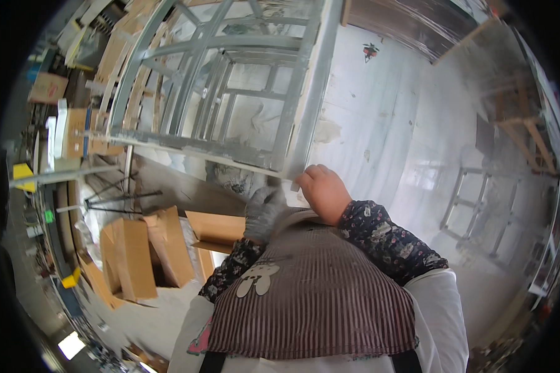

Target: The person sands the edges and corners of a metal window frame using a sanding block. They rotate the frame to reach different sides and continue sanding along the perimeter. The frame remains on a workbench during the task.

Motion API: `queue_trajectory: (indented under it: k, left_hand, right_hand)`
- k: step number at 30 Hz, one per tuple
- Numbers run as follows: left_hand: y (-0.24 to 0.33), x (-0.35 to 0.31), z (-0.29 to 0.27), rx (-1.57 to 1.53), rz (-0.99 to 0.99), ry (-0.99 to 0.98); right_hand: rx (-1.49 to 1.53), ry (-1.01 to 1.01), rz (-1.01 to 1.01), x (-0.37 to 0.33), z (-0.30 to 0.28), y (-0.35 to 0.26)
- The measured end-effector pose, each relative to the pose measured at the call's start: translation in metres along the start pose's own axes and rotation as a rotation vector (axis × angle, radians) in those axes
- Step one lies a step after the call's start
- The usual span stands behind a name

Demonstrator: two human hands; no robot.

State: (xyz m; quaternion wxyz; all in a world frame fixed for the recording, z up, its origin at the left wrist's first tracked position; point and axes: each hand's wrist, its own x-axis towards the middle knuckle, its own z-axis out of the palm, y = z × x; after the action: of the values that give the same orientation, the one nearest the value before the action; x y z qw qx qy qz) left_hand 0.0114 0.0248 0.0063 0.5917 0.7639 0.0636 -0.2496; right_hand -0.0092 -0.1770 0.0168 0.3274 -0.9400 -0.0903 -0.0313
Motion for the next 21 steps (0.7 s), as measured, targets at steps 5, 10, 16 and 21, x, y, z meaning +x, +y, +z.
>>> queue_trajectory:
  k: [5, 10, 16, 21]
  left_hand:
    - [-0.003, 0.014, 0.010, 0.409, 0.569, 0.281]
    - [-0.010, 0.037, 0.005, 0.570, 0.982, 0.347]
    - [-0.020, 0.042, 0.004, 0.644, 0.980, 0.287]
    - [-0.020, 0.044, 0.008, 0.701, 0.937, 0.288]
  right_hand:
    - [-0.125, -0.012, -0.013, 0.010, 0.001, 0.004]
    - [-0.105, 0.006, -0.027, 0.008, 0.001, 0.001]
    - [-0.125, 0.011, -0.088, 0.008, 0.001, 0.004]
    - [-0.082, 0.004, -0.079, 0.011, 0.000, 0.007]
